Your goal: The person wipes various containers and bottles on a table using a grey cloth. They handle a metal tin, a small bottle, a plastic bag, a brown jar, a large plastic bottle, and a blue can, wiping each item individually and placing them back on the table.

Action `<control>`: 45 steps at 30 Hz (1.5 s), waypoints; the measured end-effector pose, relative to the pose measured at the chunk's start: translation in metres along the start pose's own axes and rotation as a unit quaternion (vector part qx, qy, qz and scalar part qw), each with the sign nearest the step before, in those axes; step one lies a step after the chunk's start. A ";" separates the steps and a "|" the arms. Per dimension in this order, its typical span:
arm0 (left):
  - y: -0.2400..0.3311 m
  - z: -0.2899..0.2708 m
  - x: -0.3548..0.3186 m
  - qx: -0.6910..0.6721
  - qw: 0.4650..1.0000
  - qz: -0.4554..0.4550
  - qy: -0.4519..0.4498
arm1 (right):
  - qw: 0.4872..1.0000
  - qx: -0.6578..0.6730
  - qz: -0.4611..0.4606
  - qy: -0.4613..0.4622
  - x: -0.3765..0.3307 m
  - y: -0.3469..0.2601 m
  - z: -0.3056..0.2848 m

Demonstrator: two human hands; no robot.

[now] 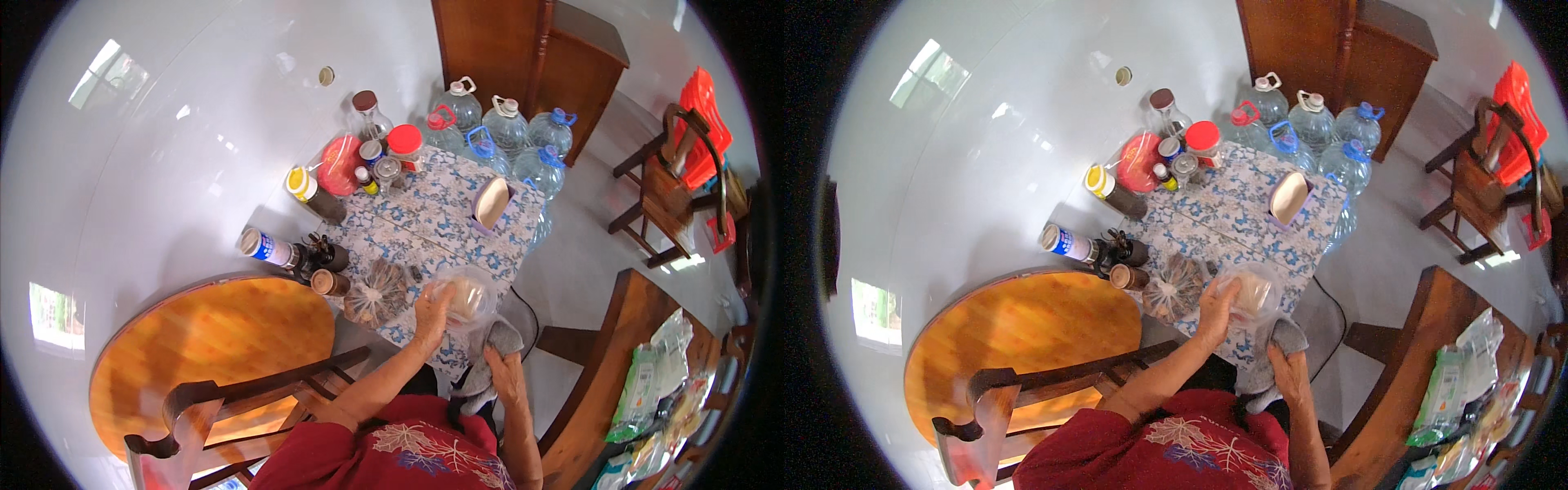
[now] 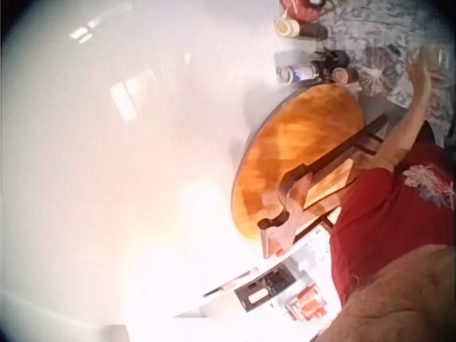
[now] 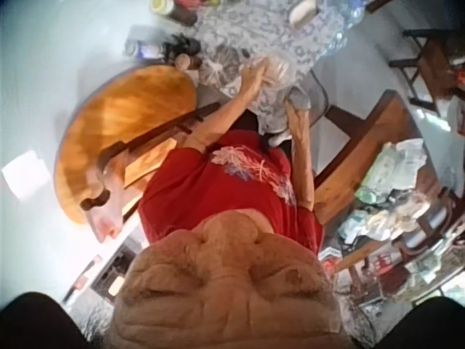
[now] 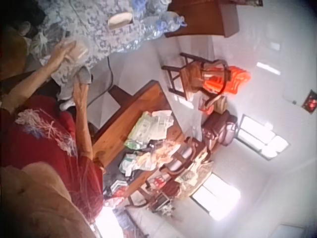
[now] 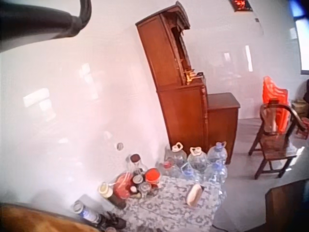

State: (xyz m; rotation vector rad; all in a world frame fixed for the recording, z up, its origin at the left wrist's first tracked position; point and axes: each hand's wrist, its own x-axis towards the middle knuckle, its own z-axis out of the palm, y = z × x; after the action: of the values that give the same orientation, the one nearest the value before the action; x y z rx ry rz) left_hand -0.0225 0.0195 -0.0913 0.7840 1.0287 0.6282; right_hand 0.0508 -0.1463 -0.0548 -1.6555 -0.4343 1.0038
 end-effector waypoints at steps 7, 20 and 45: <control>0.004 -0.044 0.086 -0.066 0.996 0.001 0.060 | 1.000 0.015 0.017 0.003 0.021 0.022 0.005; -0.027 -0.076 0.253 -0.010 0.978 -0.109 0.179 | 0.989 0.026 0.143 -0.002 0.073 0.034 0.009; -0.004 -0.041 0.325 -0.086 0.974 -0.045 0.204 | 0.970 0.064 0.227 0.056 0.084 0.052 0.003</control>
State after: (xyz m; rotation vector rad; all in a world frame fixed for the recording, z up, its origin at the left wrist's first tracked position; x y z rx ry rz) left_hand 0.0668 0.2791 -0.2699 0.4606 1.3562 0.8086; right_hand 0.0861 -0.1014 -0.1359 -1.7189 0.0928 1.2336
